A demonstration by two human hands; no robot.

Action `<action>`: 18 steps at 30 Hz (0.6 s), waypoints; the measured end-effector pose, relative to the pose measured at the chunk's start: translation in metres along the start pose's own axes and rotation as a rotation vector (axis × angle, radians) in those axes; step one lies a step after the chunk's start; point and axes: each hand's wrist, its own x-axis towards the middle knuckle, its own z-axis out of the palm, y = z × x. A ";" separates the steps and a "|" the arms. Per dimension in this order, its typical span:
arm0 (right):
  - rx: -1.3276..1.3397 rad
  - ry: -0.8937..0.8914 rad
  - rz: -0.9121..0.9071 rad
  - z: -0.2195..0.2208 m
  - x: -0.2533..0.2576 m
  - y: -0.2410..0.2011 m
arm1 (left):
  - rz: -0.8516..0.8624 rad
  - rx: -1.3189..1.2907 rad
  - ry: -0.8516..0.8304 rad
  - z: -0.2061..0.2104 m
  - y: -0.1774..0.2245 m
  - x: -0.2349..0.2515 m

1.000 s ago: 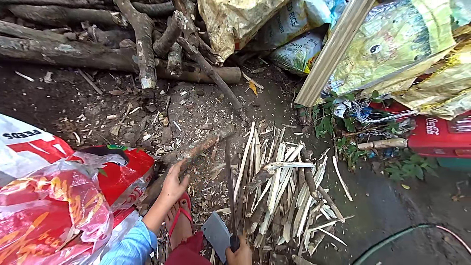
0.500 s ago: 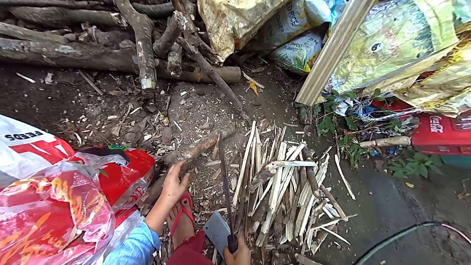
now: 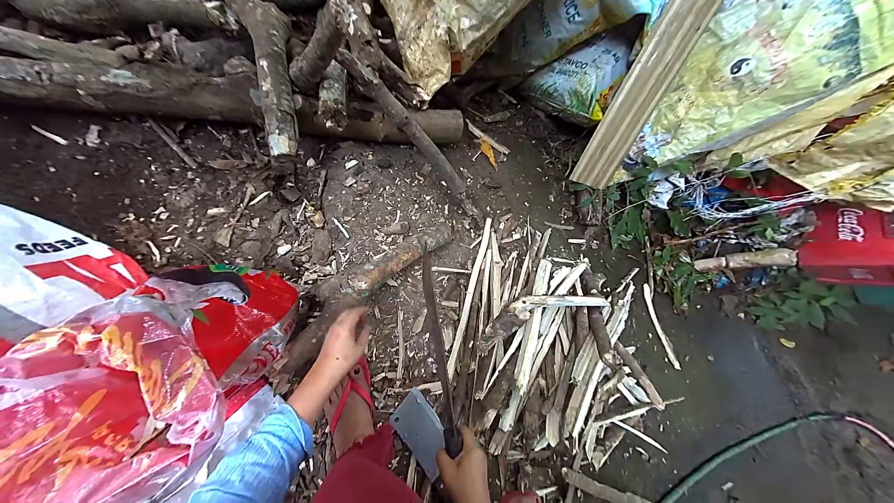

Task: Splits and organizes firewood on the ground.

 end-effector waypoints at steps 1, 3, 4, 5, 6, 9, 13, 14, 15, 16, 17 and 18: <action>0.024 0.013 -0.008 -0.002 0.002 -0.002 | -0.053 0.032 -0.118 0.006 0.002 0.004; 0.074 0.019 0.013 -0.003 0.004 -0.005 | -0.129 0.078 -0.275 0.028 0.004 0.015; 0.099 0.021 0.019 -0.002 0.005 -0.005 | -0.163 0.101 -0.316 0.040 0.005 0.023; 0.129 0.020 0.023 0.000 0.006 -0.003 | -0.201 0.125 -0.337 0.052 0.007 0.030; 0.162 0.022 0.024 0.003 0.006 -0.001 | -0.243 0.155 -0.346 0.063 0.010 0.037; 0.211 0.021 0.024 0.008 0.003 0.005 | -0.360 0.279 -0.362 0.083 0.025 0.054; 0.215 -0.003 0.034 0.007 0.001 0.005 | -0.401 0.292 -0.351 0.088 0.035 0.058; 0.215 -0.009 0.040 0.005 0.001 0.003 | -0.385 0.272 -0.357 0.085 0.037 0.059; 0.219 -0.013 0.041 0.004 0.001 0.000 | -0.354 0.246 -0.365 0.081 0.038 0.059; 0.222 -0.014 0.039 0.003 0.000 -0.003 | -0.316 0.226 -0.370 0.077 0.039 0.060; 0.220 -0.017 0.037 0.002 -0.001 -0.006 | -0.276 0.201 -0.368 0.072 0.040 0.059; 0.220 -0.022 0.039 0.000 -0.002 -0.009 | -0.239 0.169 -0.358 0.067 0.042 0.059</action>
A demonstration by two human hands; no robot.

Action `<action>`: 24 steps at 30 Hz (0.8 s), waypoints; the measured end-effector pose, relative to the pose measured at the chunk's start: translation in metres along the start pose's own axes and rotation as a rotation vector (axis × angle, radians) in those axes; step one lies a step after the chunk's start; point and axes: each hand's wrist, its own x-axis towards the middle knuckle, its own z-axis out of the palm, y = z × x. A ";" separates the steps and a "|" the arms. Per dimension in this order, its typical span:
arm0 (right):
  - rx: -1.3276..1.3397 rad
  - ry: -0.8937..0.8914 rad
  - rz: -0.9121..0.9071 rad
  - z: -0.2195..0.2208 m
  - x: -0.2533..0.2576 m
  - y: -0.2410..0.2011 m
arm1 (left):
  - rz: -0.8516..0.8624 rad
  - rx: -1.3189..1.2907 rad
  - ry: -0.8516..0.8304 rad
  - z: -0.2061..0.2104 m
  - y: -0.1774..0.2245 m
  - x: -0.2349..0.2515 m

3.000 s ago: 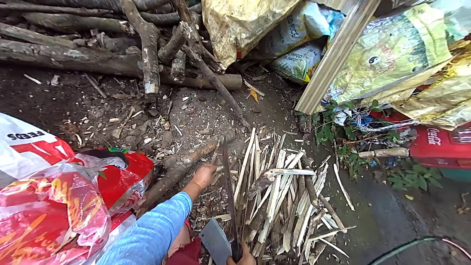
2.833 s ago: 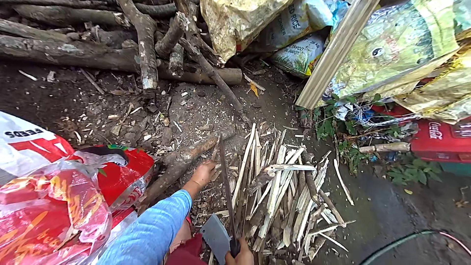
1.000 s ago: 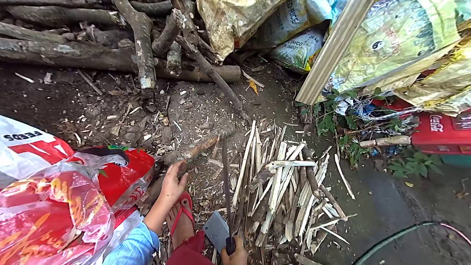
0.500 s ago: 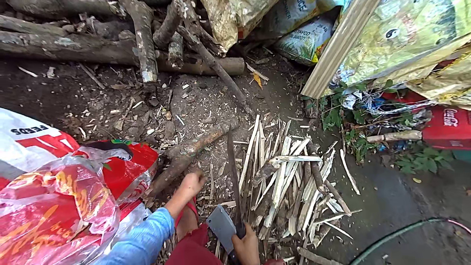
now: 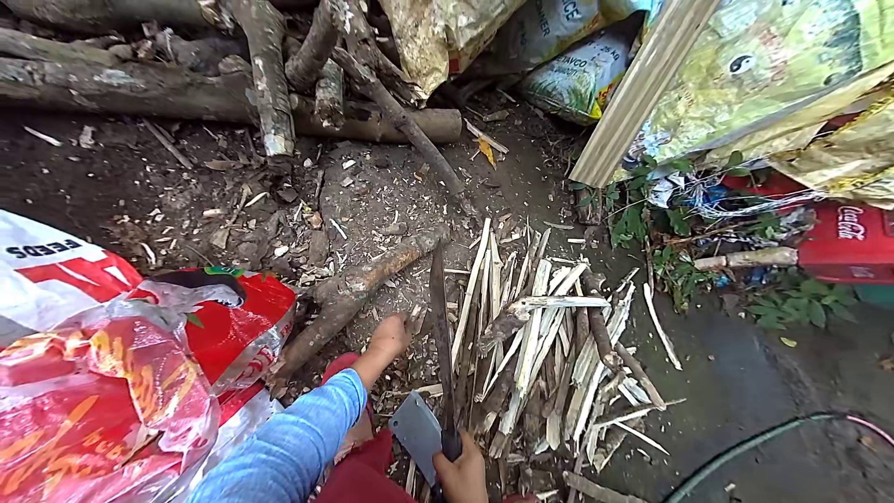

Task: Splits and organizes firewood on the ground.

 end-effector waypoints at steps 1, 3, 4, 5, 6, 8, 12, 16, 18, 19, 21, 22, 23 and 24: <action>-0.002 -0.004 0.001 -0.001 -0.001 -0.004 | 0.041 -0.031 0.022 -0.006 0.003 -0.003; -0.002 0.000 -0.011 -0.004 -0.003 -0.010 | 0.153 -0.090 0.089 -0.017 0.008 -0.012; -0.003 0.007 -0.026 -0.005 -0.006 -0.011 | 0.227 -0.111 0.131 -0.020 0.009 -0.016; -0.004 0.019 -0.045 -0.005 -0.008 -0.013 | 0.306 -0.122 0.177 -0.022 0.008 -0.018; -0.006 0.029 -0.064 -0.005 -0.009 -0.014 | 0.384 -0.130 0.227 -0.021 0.006 -0.017; -0.022 0.032 -0.080 -0.006 -0.010 -0.018 | 0.455 -0.123 0.266 -0.020 0.001 -0.013; -0.081 0.021 -0.087 -0.008 -0.011 -0.024 | 0.480 -0.107 0.274 -0.016 -0.006 -0.004; -0.174 0.021 -0.086 -0.005 -0.010 -0.025 | 0.475 -0.125 0.271 -0.016 -0.009 -0.003; -0.197 0.013 -0.069 -0.005 -0.008 -0.027 | 0.472 -0.127 0.269 -0.017 -0.009 -0.003; -0.198 0.003 -0.060 -0.006 -0.007 -0.028 | 0.467 -0.123 0.262 -0.018 -0.008 -0.003; -0.195 -0.014 -0.050 -0.009 -0.007 -0.030 | 0.471 -0.106 0.257 -0.020 -0.006 -0.003; -0.195 -0.015 -0.052 -0.010 -0.008 -0.031 | 0.479 -0.098 0.260 -0.021 -0.005 -0.004; -0.198 -0.009 -0.060 -0.011 -0.009 -0.033 | 0.498 -0.097 0.277 -0.022 -0.002 -0.005; -0.206 -0.001 -0.066 -0.012 -0.010 -0.033 | 0.530 -0.103 0.303 -0.023 0.001 -0.007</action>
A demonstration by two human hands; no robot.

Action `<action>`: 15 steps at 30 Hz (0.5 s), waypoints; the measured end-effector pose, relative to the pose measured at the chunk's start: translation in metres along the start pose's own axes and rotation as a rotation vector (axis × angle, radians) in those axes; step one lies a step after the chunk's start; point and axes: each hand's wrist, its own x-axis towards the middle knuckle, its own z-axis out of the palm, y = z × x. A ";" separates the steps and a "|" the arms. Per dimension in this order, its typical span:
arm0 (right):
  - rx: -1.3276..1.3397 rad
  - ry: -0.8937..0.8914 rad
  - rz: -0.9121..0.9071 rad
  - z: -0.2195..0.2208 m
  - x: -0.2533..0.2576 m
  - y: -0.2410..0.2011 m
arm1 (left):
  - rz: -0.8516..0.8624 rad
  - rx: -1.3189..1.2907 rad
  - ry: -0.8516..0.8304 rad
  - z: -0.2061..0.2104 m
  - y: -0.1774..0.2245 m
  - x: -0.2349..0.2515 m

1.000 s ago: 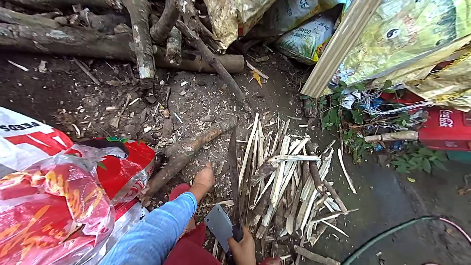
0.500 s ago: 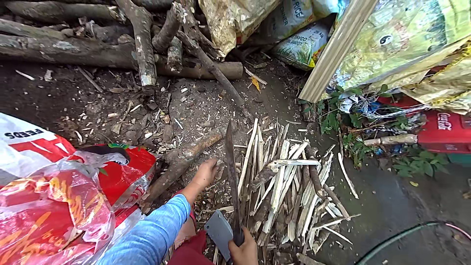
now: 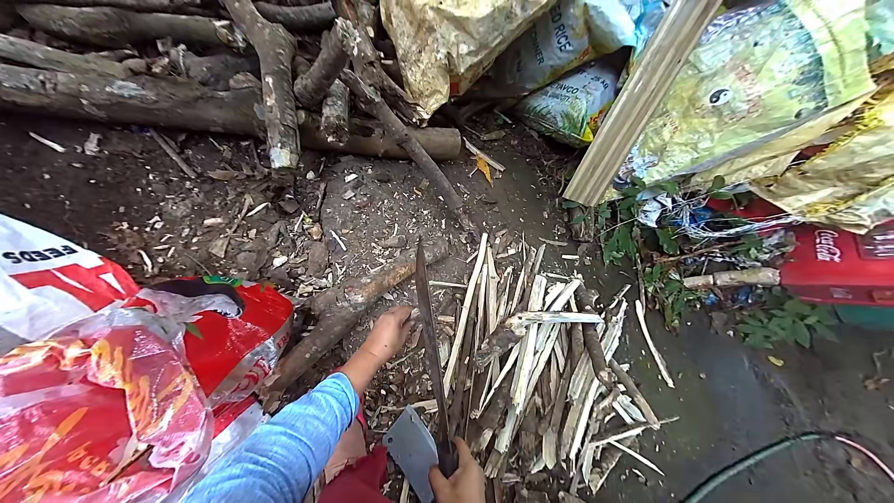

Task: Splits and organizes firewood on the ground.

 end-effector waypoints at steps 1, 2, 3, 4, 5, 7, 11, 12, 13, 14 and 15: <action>-0.020 -0.001 0.010 0.000 0.000 -0.001 | 0.036 -0.005 0.023 0.000 0.002 0.000; -0.050 -0.013 0.034 0.000 0.000 -0.001 | 0.057 -0.010 0.023 0.002 0.001 0.000; -0.077 -0.037 0.071 0.000 0.000 -0.001 | 0.047 -0.013 -0.014 0.005 -0.003 -0.001; -0.094 -0.059 0.098 -0.001 0.001 -0.002 | 0.031 -0.008 -0.052 0.007 -0.008 0.001; -0.091 -0.056 0.097 -0.002 0.002 -0.003 | 0.025 0.004 -0.079 0.007 -0.009 0.004; -0.040 0.004 0.045 -0.003 0.000 0.000 | 0.048 0.034 -0.102 0.003 -0.002 0.011; -0.038 0.015 0.059 0.006 -0.004 0.009 | 0.115 0.019 -0.059 0.011 0.000 0.003; -0.058 -0.014 0.085 0.007 -0.002 0.009 | 0.066 0.016 -0.107 0.015 -0.006 0.003; -0.063 -0.028 0.097 0.006 0.001 0.008 | 0.044 0.012 -0.116 0.018 -0.011 0.004; -0.052 -0.020 0.087 0.003 0.005 0.006 | 0.032 0.013 -0.119 0.017 -0.009 0.009; -0.025 0.007 0.055 0.001 0.006 0.006 | 0.035 0.014 -0.108 0.014 -0.004 0.011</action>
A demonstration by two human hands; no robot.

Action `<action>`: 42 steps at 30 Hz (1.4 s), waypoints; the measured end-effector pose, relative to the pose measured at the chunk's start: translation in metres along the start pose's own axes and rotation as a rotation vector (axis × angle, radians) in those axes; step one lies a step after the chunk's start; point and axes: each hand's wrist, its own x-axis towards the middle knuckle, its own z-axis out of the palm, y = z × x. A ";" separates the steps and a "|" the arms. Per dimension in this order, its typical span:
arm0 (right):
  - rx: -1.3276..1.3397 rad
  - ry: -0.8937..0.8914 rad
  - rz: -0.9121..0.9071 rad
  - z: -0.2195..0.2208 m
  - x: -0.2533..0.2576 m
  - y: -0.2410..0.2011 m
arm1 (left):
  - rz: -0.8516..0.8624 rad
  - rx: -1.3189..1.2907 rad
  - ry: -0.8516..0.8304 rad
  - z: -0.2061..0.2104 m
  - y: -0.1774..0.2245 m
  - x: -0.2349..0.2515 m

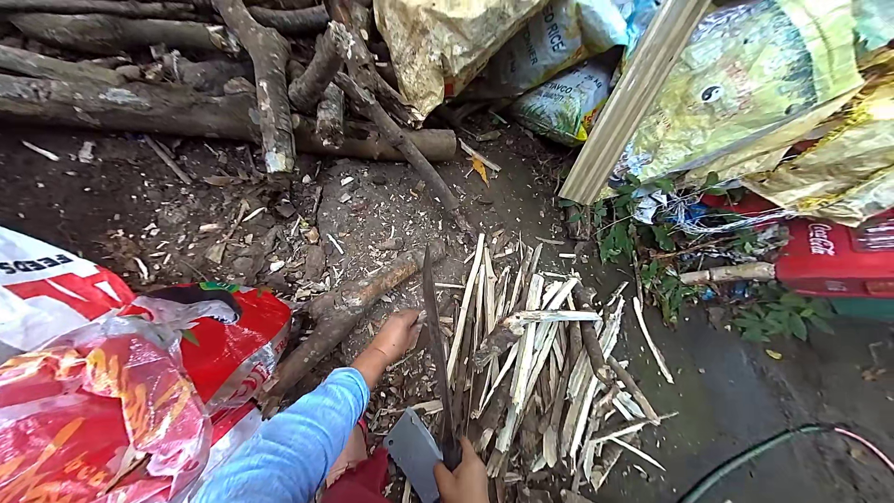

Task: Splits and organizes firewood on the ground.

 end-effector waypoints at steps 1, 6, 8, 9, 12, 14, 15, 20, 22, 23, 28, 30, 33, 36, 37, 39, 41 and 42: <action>0.029 0.021 -0.023 -0.001 -0.003 0.002 | 0.020 -0.003 0.020 -0.002 0.005 -0.003; -0.012 -0.030 0.047 0.009 0.003 0.004 | 0.075 -0.029 0.109 0.014 -0.012 -0.008; 0.000 -0.026 0.038 0.005 0.010 -0.002 | -0.001 -0.046 0.075 0.010 -0.010 -0.002; 0.025 -0.008 0.013 0.002 0.009 -0.003 | -0.038 -0.066 0.046 0.004 -0.004 0.000; 0.090 0.075 -0.066 0.002 -0.001 -0.001 | -0.079 -0.136 0.083 -0.019 0.004 -0.007; 0.079 0.098 -0.059 0.011 -0.001 0.005 | -0.106 -0.175 0.224 -0.028 -0.001 -0.021; 0.053 0.060 -0.012 0.015 0.003 0.006 | -0.142 -0.190 0.273 -0.032 -0.003 -0.029; 0.086 0.024 -0.012 0.013 0.019 0.003 | -0.214 -0.164 0.394 -0.045 -0.008 -0.065; 0.111 0.062 -0.048 0.016 0.013 0.006 | -0.207 -0.156 0.424 -0.048 -0.011 -0.078; 0.103 0.063 -0.033 0.020 0.012 0.008 | -0.203 -0.154 0.449 -0.049 -0.013 -0.082; 0.024 -0.048 0.109 0.035 0.033 0.020 | -0.256 -0.147 0.433 -0.044 -0.018 -0.084; 0.092 -0.012 0.033 0.028 0.031 0.019 | -0.251 -0.145 0.416 -0.040 -0.016 -0.083; 0.159 0.051 -0.017 0.030 0.025 0.022 | -0.226 -0.143 0.417 -0.036 -0.016 -0.084; 0.041 -0.050 0.137 0.039 0.038 0.030 | -0.230 -0.134 0.402 -0.032 -0.017 -0.085; -0.001 -0.108 0.180 0.040 0.044 0.033 | -0.230 -0.132 0.393 -0.031 -0.017 -0.085; -0.032 -0.154 0.190 0.041 0.052 0.041 | -0.210 -0.139 0.402 -0.030 -0.017 -0.085; -0.033 -0.148 0.175 0.043 0.048 0.046 | -0.208 -0.143 0.405 -0.031 -0.018 -0.086; -0.031 -0.137 0.166 0.044 0.043 0.049 | -0.221 -0.142 0.390 -0.031 -0.019 -0.088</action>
